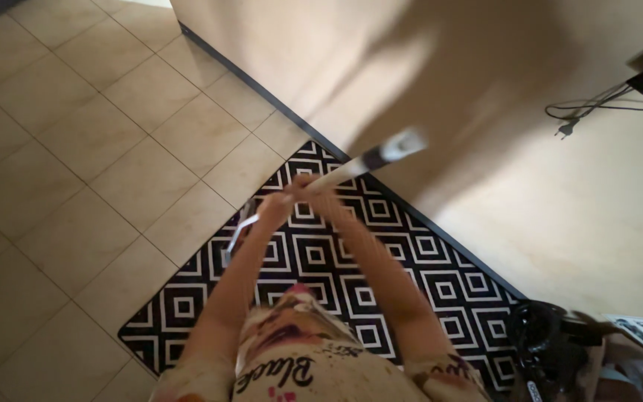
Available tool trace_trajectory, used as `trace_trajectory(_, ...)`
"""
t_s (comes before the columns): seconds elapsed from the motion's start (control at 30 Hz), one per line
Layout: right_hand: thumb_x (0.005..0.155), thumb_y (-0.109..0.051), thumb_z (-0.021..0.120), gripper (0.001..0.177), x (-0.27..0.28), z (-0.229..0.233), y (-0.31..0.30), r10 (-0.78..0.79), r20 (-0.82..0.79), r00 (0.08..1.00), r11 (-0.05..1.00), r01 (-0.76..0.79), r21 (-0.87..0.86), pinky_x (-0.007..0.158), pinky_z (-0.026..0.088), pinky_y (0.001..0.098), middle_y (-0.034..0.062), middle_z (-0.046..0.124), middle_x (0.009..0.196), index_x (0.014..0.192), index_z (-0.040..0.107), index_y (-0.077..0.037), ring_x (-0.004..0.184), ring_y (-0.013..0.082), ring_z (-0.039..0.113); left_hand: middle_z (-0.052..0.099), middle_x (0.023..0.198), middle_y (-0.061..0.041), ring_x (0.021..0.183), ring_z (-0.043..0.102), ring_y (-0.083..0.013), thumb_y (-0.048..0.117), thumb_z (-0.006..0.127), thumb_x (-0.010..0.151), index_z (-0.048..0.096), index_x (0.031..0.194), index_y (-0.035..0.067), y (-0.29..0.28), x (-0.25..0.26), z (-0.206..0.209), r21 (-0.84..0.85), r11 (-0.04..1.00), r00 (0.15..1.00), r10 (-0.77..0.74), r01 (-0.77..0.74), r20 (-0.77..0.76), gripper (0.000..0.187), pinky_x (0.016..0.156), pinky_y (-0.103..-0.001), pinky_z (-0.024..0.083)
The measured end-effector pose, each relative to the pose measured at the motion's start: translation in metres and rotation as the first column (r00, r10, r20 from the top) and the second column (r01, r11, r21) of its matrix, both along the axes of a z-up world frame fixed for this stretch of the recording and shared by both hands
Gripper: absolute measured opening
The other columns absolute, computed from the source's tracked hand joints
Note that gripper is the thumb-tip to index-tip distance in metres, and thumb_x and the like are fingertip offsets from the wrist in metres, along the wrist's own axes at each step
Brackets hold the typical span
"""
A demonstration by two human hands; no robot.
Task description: Sweeping the tile floor with a broom and tidying pillows on a bed.
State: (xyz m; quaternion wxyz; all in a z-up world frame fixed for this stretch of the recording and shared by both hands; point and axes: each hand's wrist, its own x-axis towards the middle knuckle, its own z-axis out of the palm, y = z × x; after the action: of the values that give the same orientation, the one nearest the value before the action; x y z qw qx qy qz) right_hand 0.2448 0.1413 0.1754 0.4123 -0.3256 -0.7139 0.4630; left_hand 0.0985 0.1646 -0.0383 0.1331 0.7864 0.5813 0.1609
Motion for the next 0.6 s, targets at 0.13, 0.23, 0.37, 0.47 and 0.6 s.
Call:
trace_trajectory(0.13,0.099,-0.026,0.069,0.035,0.086,0.028,0.025,-0.165,0.108,0.980,0.966,0.183,-0.184,0.054,0.038,0.0297,-0.0015,0.052,0.068,0.072,0.060,-0.007,0.064,0.0103,0.045,0.069,0.075,-0.014,0.070,0.069,-0.0365,0.024,0.059,0.091,0.073,0.089,0.012,0.016,0.075,0.079,0.058,0.997,0.990,-0.053,0.046,0.127,0.018,0.058,-0.052,0.055)
trace_trajectory(0.23,0.098,-0.027,0.068,0.029,0.108,0.080,0.027,-0.218,0.101,0.971,0.954,0.234,-0.189,0.055,0.038,0.0299,-0.0014,0.055,0.069,0.076,0.068,-0.008,0.064,0.0098,0.048,0.070,0.079,-0.015,0.073,0.070,-0.0371,0.024,0.060,0.091,0.067,0.082,0.007,0.051,0.120,0.072,0.028,1.000,0.962,-0.021,0.014,0.273,0.021,0.062,-0.052,0.056)
trace_trajectory(0.37,0.095,-0.024,0.071,0.024,0.072,0.098,0.017,-0.116,0.170,0.979,0.978,0.143,-0.155,0.059,0.044,0.0298,-0.0014,0.059,0.072,0.078,0.065,-0.008,0.067,0.0098,0.053,0.069,0.097,-0.017,0.091,0.069,-0.0369,0.018,0.060,0.100,0.063,0.106,0.004,0.070,0.136,0.042,0.377,0.922,0.846,-0.266,0.085,0.461,0.015,0.082,-0.049,0.056)
trace_trajectory(0.47,0.093,-0.022,0.074,0.022,0.035,0.078,0.021,-0.025,0.224,0.974,0.990,0.055,-0.129,0.062,0.049,0.0298,-0.0014,0.061,0.074,0.080,0.064,-0.009,0.069,0.0098,0.057,0.069,0.109,-0.021,0.098,0.068,-0.0366,0.016,0.064,0.090,0.058,0.127,0.002,0.066,0.114,0.022,0.528,0.849,0.763,-0.360,0.029,0.537,0.039,0.082,-0.046,0.055)
trace_trajectory(0.6,0.091,-0.020,0.077,0.021,0.016,-0.021,0.055,0.113,0.292,0.950,0.991,-0.086,-0.105,0.065,0.055,0.0297,-0.0013,0.065,0.077,0.082,0.062,-0.009,0.072,0.0097,0.062,0.070,0.096,-0.012,0.092,0.069,-0.0300,0.026,0.063,0.093,0.060,0.126,0.007,0.045,0.069,0.022,-0.569,0.812,0.637,0.509,-0.131,0.579,0.038,0.076,-0.044,0.058)
